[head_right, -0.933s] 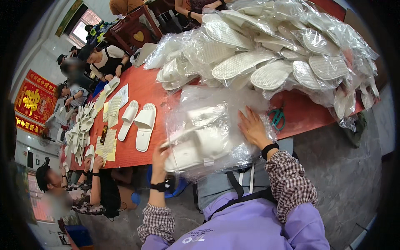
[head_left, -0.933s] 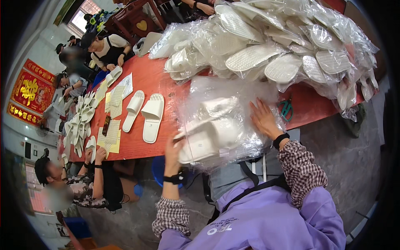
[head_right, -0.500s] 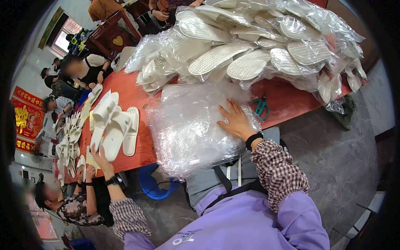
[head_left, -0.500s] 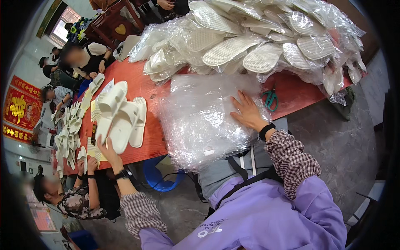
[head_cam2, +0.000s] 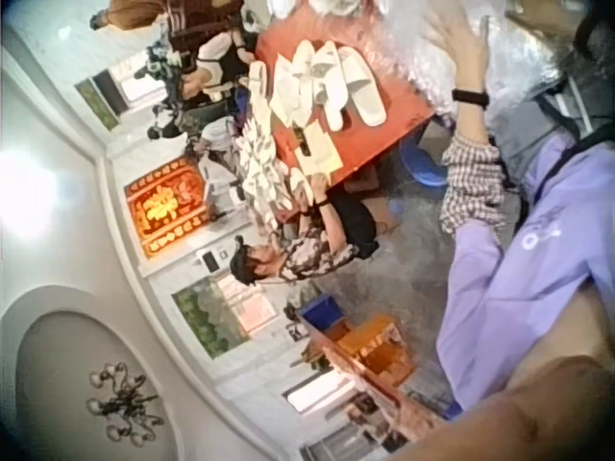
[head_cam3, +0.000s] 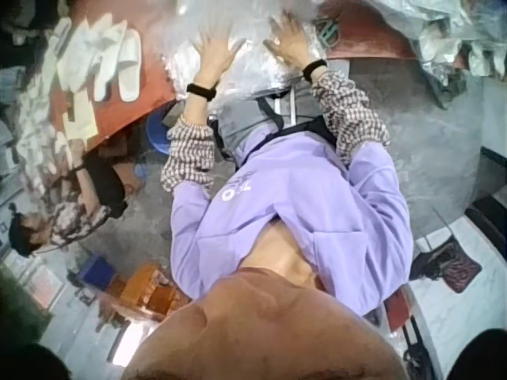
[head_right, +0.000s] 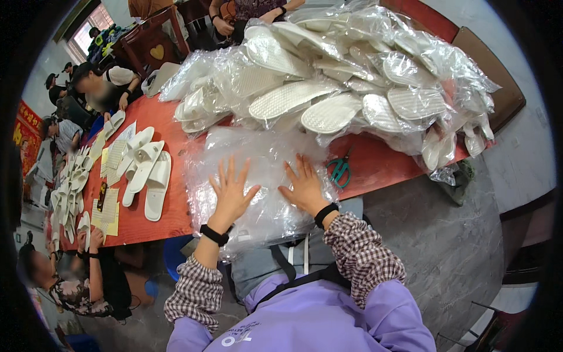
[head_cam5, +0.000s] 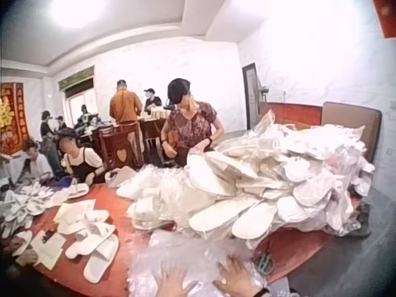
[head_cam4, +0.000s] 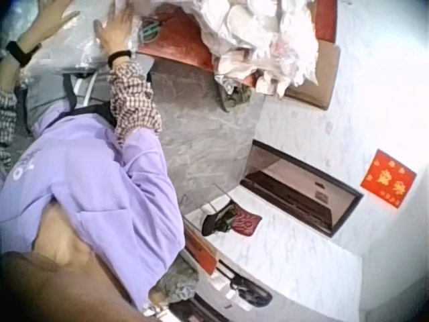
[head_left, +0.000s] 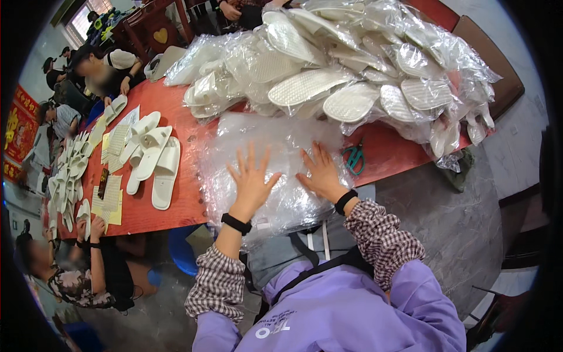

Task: Trimming and bagging pairs of white sandals at a factory workstation.

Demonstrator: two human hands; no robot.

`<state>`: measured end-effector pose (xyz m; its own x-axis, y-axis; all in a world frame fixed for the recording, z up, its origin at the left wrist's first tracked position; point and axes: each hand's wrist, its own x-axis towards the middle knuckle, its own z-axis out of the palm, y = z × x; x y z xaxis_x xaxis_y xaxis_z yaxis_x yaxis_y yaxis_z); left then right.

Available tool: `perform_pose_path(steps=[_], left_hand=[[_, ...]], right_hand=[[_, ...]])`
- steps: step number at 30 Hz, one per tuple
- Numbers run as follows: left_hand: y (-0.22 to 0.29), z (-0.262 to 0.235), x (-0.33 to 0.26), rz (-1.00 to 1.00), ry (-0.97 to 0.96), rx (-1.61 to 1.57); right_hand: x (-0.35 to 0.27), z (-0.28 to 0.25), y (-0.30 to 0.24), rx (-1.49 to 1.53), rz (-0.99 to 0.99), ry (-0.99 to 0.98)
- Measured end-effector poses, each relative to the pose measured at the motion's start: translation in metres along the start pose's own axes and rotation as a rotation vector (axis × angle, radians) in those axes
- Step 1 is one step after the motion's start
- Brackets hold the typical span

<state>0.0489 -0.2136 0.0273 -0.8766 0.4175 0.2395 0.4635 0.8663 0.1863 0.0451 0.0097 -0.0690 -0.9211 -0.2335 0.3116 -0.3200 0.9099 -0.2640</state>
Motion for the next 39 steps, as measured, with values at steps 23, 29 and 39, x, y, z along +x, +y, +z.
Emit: perform_pose_path(steps=[23, 29, 39], left_hand=[[-0.023, 0.075, -0.052, -0.088, -0.199, -0.102], [-0.026, 0.083, -0.048, -0.083, -0.158, -0.077], [-0.02, 0.09, -0.056, -0.086, -0.06, -0.092]], right_hand=[[0.072, -0.128, -0.062, 0.061, -0.321, 0.037], [0.173, -0.109, -0.086, -0.534, -0.507, 0.116], [0.256, -0.082, -0.065, -1.258, -0.224, -0.298]])
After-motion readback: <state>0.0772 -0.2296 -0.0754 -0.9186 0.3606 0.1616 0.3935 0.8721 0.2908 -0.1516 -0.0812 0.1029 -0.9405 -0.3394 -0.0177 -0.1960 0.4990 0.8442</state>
